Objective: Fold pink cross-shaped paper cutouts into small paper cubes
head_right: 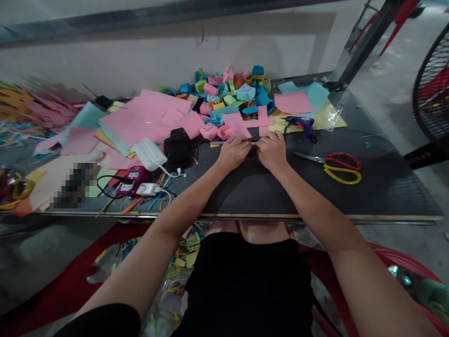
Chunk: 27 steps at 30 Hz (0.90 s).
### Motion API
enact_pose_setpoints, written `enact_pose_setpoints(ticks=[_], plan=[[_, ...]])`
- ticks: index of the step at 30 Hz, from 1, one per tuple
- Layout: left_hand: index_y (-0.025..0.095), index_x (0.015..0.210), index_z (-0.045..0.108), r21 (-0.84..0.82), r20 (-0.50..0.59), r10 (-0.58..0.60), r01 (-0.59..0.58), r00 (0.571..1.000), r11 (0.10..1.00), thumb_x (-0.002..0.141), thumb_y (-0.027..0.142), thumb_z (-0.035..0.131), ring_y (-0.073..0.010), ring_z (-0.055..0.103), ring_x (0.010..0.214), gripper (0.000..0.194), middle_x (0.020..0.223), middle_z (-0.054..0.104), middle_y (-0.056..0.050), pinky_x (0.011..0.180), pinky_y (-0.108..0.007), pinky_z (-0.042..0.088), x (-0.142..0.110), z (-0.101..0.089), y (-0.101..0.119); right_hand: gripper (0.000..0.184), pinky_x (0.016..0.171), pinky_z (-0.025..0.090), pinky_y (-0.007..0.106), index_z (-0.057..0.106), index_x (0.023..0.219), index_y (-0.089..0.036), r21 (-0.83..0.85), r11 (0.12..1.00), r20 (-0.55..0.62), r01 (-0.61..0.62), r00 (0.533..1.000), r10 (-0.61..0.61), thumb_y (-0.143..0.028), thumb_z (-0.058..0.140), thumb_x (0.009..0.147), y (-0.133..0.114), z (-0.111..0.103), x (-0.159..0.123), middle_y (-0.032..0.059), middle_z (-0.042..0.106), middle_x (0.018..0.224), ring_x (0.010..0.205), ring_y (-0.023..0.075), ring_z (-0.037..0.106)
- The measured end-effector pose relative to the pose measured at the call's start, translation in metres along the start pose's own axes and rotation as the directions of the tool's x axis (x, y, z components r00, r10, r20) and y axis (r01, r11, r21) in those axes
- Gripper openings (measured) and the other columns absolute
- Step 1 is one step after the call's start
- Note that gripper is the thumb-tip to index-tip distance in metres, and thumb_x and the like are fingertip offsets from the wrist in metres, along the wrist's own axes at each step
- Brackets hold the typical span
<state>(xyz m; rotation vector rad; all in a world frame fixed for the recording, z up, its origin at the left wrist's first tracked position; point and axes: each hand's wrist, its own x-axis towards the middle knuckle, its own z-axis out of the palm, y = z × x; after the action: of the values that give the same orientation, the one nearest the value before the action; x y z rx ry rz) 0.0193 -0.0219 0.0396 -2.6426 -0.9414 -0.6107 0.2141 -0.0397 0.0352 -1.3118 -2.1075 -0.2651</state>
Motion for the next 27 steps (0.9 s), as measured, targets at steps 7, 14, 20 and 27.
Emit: enact_pose_setpoints(ticks=[7, 14, 20, 27], plan=[[0.014, 0.118, 0.077, 0.031, -0.016, -0.011, 0.011, 1.000, 0.999, 0.113, 0.014, 0.041, -0.0266, 0.070, 0.125, 0.036, 0.113, 0.082, -0.015, 0.101, -0.039, 0.055, -0.004, -0.001, -0.007, 0.020, 0.102, 0.047, 0.052, 0.069, 0.099, -0.026, 0.160, 0.985, -0.093, -0.064, 0.992, 0.080, -0.024, 0.072, 0.080, 0.001, -0.003, 0.002, 0.0057, 0.079, 0.102, 0.104, 0.0314, 0.069], [0.015, 0.119, 0.077, -0.033, -0.075, 0.003, -0.006, 0.997, 0.999, 0.113, 0.015, 0.041, -0.0254, 0.071, 0.124, 0.037, 0.116, 0.082, -0.014, 0.102, -0.039, 0.054, -0.006, 0.005, -0.005, 0.019, 0.098, 0.048, 0.049, 0.056, 0.094, -0.027, 0.183, 0.982, -0.129, 0.042, 0.992, -0.019, -0.019, 0.064, 0.080, 0.000, 0.001, 0.000, 0.0040, 0.075, 0.093, 0.097, 0.0295, 0.069], [0.016, 0.120, 0.077, -0.028, -0.110, 0.021, -0.024, 0.994, 0.999, 0.114, 0.017, 0.038, -0.0250, 0.071, 0.124, 0.040, 0.117, 0.082, -0.013, 0.102, -0.040, 0.054, -0.006, 0.007, -0.006, 0.018, 0.095, 0.048, 0.047, 0.049, 0.093, -0.029, 0.129, 0.981, -0.125, 0.143, 0.984, -0.127, -0.021, 0.062, 0.083, 0.006, 0.003, 0.002, 0.0034, 0.073, 0.092, 0.094, 0.0285, 0.067], [0.021, 0.115, 0.076, -0.081, -0.187, -0.022, 0.007, 0.982, 0.997, 0.117, 0.029, 0.042, -0.0236, 0.072, 0.120, 0.035, 0.109, 0.083, -0.008, 0.101, -0.039, 0.054, -0.009, -0.003, -0.019, 0.021, 0.100, 0.049, 0.049, 0.046, 0.091, -0.028, 0.069, 0.990, -0.102, 0.125, 0.988, -0.118, -0.015, 0.061, 0.082, 0.025, -0.002, 0.006, 0.0029, 0.070, 0.090, 0.092, 0.0265, 0.065]])
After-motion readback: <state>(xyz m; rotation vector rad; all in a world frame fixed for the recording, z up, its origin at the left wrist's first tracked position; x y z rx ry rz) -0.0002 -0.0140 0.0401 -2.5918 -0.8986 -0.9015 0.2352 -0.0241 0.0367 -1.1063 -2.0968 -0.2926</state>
